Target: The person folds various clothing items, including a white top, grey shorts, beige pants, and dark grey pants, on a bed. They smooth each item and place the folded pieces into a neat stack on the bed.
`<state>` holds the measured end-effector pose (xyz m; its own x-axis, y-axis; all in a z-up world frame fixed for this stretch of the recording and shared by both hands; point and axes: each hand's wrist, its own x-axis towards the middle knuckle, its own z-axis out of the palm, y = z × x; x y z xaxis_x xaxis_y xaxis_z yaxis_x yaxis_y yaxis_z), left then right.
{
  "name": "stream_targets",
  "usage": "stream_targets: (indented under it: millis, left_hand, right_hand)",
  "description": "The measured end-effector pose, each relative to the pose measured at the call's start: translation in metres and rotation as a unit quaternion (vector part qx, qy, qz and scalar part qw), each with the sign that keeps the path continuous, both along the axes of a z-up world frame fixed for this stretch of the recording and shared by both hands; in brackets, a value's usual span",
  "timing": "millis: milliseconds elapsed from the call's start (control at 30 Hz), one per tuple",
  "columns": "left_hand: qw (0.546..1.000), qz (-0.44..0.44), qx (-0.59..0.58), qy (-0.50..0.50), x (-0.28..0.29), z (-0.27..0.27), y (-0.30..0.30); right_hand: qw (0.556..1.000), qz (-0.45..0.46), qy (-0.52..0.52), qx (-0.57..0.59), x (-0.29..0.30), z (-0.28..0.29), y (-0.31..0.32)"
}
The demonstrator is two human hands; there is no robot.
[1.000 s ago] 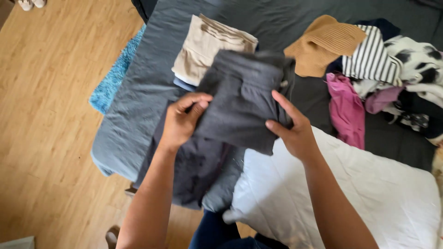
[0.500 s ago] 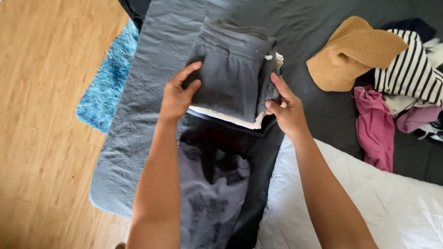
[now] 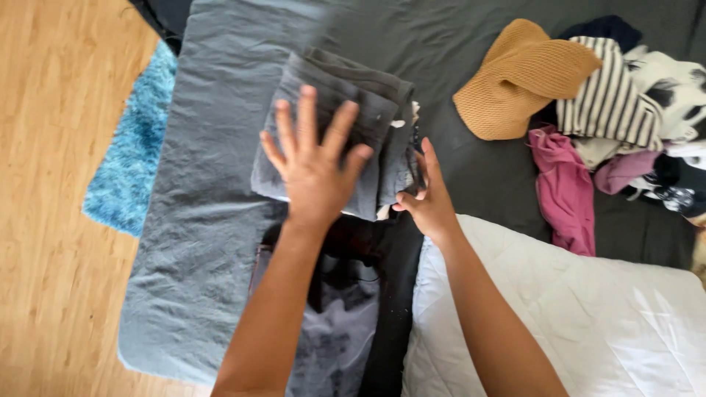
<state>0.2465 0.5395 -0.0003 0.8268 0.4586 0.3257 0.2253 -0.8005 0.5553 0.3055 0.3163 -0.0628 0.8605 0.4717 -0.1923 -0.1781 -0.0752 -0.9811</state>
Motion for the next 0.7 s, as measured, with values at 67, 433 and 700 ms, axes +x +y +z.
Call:
stream_targets:
  millis: [67,433,700]
  left_hand:
    - [0.998,-0.047,0.013,0.043,0.012,-0.022,-0.020]
    - [0.979,-0.064,0.097,0.170,0.027,-0.055,-0.043]
    - [0.989,-0.123,0.013,0.079,-0.026,-0.045,-0.203]
  right_hand:
    - [0.999,-0.019,0.020,-0.033,-0.003,-0.005,-0.011]
    - [0.973,0.072,0.040,-0.216,-0.038,-0.007,-0.040]
    - [0.991,0.063,0.041,-0.111,-0.031,0.005,-0.096]
